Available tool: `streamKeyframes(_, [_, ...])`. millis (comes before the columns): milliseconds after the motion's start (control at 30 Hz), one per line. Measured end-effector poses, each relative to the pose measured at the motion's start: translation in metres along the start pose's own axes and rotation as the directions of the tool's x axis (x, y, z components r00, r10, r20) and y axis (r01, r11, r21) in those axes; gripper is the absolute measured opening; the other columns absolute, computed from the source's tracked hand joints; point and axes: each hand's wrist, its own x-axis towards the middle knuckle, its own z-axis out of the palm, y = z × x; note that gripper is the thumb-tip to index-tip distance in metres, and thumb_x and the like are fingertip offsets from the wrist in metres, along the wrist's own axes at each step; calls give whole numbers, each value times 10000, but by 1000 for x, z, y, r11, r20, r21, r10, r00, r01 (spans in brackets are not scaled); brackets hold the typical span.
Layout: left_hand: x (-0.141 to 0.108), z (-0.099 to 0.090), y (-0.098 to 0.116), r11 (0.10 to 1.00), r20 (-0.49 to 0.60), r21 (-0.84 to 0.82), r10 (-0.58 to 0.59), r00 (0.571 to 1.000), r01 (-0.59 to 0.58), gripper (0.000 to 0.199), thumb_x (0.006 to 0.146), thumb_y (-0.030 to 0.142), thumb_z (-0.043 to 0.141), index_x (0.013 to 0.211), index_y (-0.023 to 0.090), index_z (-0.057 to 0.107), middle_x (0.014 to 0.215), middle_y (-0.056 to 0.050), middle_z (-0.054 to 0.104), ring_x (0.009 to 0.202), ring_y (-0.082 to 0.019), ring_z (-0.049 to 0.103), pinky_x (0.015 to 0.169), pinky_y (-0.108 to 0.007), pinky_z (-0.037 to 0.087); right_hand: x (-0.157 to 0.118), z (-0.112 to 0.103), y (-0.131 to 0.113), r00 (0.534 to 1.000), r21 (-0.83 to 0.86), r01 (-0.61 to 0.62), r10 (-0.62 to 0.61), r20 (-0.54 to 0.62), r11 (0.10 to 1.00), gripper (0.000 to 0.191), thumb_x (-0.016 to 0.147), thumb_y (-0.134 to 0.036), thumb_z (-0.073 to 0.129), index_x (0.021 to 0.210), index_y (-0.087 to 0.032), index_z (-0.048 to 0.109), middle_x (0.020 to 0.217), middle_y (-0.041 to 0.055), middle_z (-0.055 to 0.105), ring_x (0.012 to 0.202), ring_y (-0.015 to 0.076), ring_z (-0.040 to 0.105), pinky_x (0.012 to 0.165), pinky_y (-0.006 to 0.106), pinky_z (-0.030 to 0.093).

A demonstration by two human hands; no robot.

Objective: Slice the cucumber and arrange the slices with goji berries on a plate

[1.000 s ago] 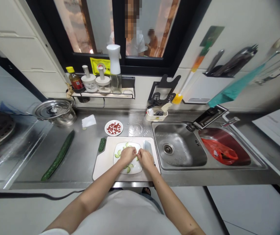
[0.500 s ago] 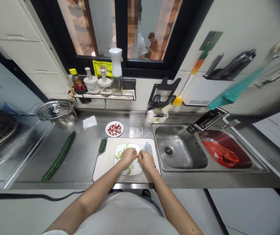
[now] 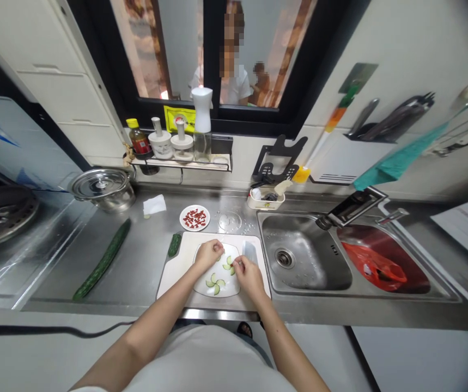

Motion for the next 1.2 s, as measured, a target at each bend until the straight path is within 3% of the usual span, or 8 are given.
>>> streamKeyframes(233, [38,-53,-48,979,-228,117,-136,964,166,176,780,310,569,896,224,669,815,-10,694,767,-148,613,673,-213,411,-13,-9,2,1000,71,-6,7,-16,997,311,871,-394,381,831,-191,613,672,25,619,607,152,541,566,230,345])
streamKeyframes(400, [65,-79,-70,935,-266,282,-140,954,216,220,814,309,527,969,254,674,955,-43,699,923,-195,615,778,-252,425,-13,-12,1,1000,73,-8,9,-15,997,314,865,-403,386,833,-197,620,671,27,624,614,159,552,570,235,355])
streamKeyframes(633, [85,-67,-63,889,-115,446,-61,991,107,229,832,314,505,958,248,684,1078,-57,666,1003,-198,589,808,-254,433,-12,-10,-3,999,108,7,-3,-43,994,314,868,-404,393,805,-197,621,664,27,622,611,158,546,576,238,356])
streamKeyframes(867, [93,-68,-62,867,-99,483,-86,991,124,251,799,247,534,992,256,693,1132,-80,637,1049,-218,573,846,-277,432,-13,-15,-2,999,84,-41,43,-21,996,327,872,-417,373,827,-203,617,700,43,636,650,168,552,593,244,361])
streamKeyframes(1033, [94,-71,-62,834,-168,520,-114,979,186,292,806,231,515,1052,227,673,1113,-107,636,1038,-234,572,853,-302,429,-14,-15,1,998,62,-49,51,-28,997,319,865,-411,386,818,-199,620,715,36,636,654,158,550,596,235,360])
streamKeyframes(1200, [94,-69,-63,848,-121,513,-83,989,134,296,826,244,499,1068,272,667,1166,-77,602,1068,-224,553,852,-287,428,-12,-15,1,998,52,-61,62,-22,997,311,866,-396,386,818,-194,618,697,26,623,637,151,541,590,230,356])
